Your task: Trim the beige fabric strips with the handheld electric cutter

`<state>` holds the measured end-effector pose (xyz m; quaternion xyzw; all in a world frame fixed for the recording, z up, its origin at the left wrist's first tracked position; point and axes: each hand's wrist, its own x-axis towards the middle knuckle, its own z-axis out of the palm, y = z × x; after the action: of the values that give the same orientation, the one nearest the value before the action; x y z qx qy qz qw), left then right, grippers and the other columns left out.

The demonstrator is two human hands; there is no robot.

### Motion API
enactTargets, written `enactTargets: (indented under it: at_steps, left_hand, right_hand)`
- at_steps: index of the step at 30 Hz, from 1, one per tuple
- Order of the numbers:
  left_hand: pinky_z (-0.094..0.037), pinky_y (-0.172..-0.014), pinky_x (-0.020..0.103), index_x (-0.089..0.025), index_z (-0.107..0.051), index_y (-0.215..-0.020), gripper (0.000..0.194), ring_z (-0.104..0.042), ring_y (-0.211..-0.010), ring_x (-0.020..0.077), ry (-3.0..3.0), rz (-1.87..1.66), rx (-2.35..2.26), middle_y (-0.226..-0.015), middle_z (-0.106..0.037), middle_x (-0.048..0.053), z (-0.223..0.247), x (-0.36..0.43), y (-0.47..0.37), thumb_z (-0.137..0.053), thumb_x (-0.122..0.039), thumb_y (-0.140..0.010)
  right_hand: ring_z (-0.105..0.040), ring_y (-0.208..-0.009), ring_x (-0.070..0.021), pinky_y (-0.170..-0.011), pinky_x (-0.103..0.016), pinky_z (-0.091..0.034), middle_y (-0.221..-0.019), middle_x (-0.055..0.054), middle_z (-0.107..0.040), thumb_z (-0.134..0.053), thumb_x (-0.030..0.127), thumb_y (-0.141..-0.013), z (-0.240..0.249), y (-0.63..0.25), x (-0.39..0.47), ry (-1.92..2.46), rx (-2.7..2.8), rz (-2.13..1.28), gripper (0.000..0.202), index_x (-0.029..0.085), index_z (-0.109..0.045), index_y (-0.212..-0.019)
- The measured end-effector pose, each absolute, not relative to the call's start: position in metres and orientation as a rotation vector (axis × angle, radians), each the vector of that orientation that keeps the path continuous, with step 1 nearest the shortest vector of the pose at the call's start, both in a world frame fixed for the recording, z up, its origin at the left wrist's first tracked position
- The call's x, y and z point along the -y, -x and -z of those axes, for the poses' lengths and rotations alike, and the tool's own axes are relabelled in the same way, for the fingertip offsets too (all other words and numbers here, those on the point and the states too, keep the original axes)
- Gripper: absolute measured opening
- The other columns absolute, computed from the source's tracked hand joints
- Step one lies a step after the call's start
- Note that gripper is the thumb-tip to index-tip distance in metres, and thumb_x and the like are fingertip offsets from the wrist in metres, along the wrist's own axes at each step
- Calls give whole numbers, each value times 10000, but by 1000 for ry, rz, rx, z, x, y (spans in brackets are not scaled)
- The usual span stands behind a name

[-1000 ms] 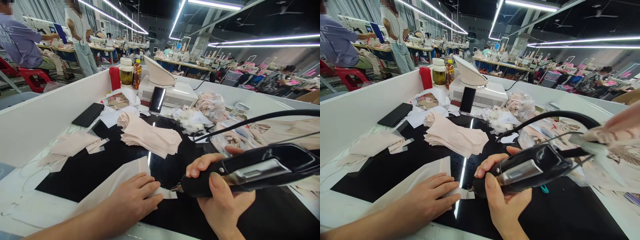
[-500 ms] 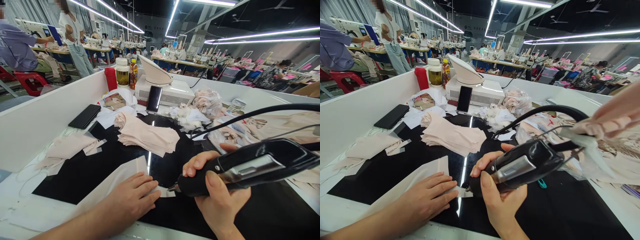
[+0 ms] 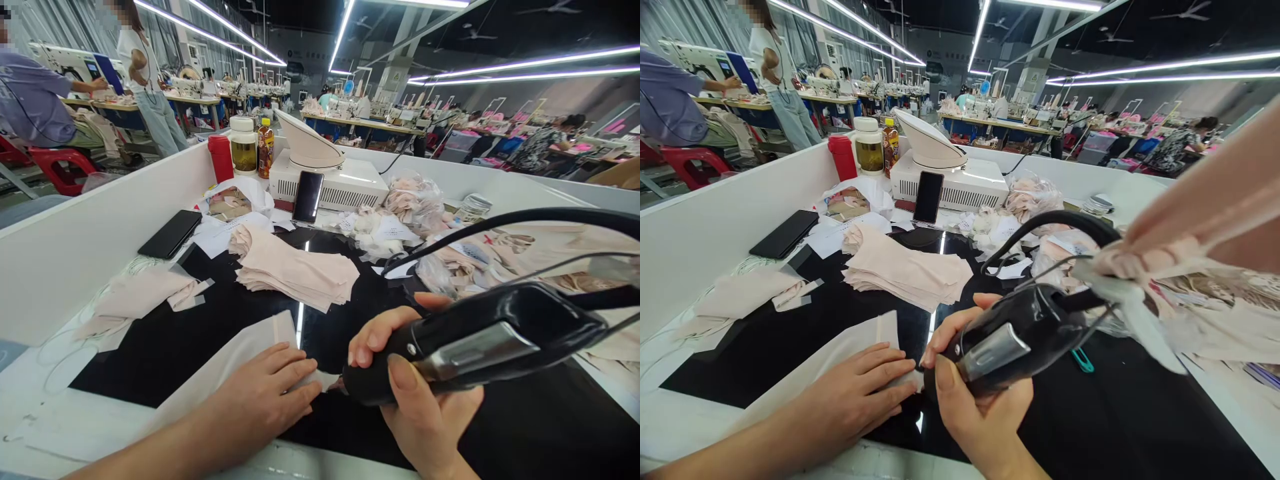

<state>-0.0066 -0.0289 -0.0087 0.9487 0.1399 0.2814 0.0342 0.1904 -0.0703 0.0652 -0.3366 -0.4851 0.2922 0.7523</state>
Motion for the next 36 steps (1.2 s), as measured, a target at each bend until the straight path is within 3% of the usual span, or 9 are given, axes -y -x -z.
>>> enactTargets:
  at_steps: [11, 21, 36]
  left_hand:
    - [-531, -1161, 432, -166, -704, -1214, 193, -712, -1154, 223, -2909, -851, -426, -1228, -757, 75, 10, 29, 7, -547, -226, -1121]
    - [-572, -1114, 471, -164, -701, -1238, 218, -710, -1168, 259, -2918, -803, -426, -1256, -749, 83, 9, 28, 9, -526, -226, -1125]
    - [-526, -1159, 372, -191, -676, -1244, 198, -705, -1176, 202, -2909, -812, -440, -1296, -746, 64, 5, 29, 5, -580, -305, -1114]
  right_hand:
    - [-657, -582, -158, -532, -311, -598, -798, 41, -673, -807, 292, -909, -66, -202, 73, 754, 1032, -547, 424, 302, -600, -1279]
    - [-662, -595, -158, -565, -325, -608, -804, 42, -674, -804, 291, -916, -66, -201, 75, 768, 1003, -558, 413, 317, -601, -1274]
    - [-663, -641, -193, -597, -373, -636, -793, 18, -668, -787, 251, -918, -57, -209, 77, 901, 978, -613, 434, 338, -591, -1295]
